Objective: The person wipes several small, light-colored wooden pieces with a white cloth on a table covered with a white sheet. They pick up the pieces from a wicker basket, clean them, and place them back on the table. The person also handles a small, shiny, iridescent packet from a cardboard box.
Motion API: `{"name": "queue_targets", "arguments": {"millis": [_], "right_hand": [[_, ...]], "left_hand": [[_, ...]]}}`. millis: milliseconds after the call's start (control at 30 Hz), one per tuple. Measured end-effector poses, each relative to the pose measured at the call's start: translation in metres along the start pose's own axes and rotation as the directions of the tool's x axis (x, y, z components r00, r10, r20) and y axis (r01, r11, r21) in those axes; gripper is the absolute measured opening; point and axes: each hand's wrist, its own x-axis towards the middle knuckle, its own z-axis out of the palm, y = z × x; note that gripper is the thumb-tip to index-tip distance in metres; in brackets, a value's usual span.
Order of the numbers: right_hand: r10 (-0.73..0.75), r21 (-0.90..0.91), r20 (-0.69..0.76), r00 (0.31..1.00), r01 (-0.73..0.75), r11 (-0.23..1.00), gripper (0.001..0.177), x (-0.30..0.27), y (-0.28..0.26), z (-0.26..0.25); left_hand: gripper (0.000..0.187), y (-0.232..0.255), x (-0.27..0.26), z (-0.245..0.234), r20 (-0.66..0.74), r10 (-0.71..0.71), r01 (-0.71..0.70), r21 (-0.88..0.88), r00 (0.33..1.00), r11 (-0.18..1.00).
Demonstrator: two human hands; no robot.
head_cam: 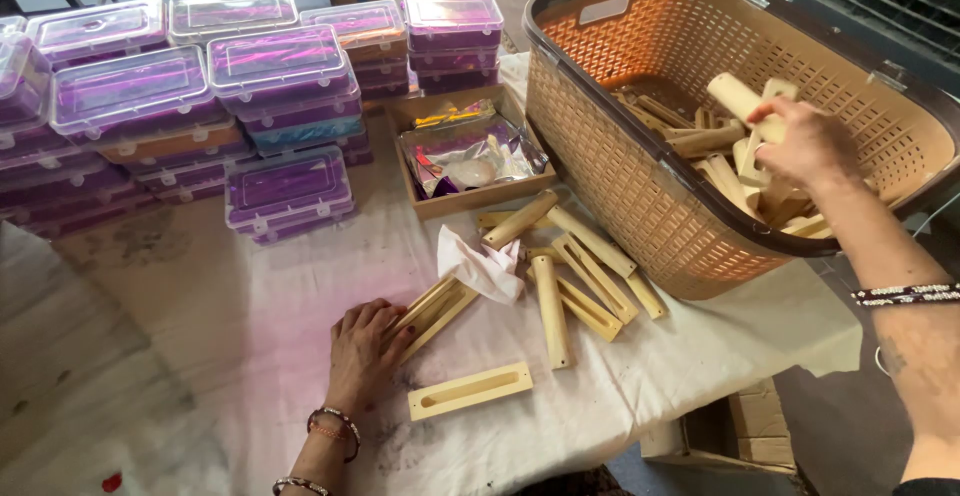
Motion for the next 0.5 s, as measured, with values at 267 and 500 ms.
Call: {"name": "queue_targets", "arguments": {"millis": [267, 500], "right_hand": [[-0.214, 0.005, -0.402, 0.89, 0.236, 0.972, 0.041, 0.008, 0.025, 0.012], [-0.467, -0.235, -0.648, 0.602, 0.425, 0.874, 0.036, -0.006, 0.007, -0.003]], "left_hand": [[0.034, -0.006, 0.0, 0.005, -0.016, 0.018, -0.018, 0.014, 1.0, 1.0], [0.033, 0.001, -0.001, -0.001, -0.031, 0.027, -0.027, -0.008, 0.999, 1.0]]}}
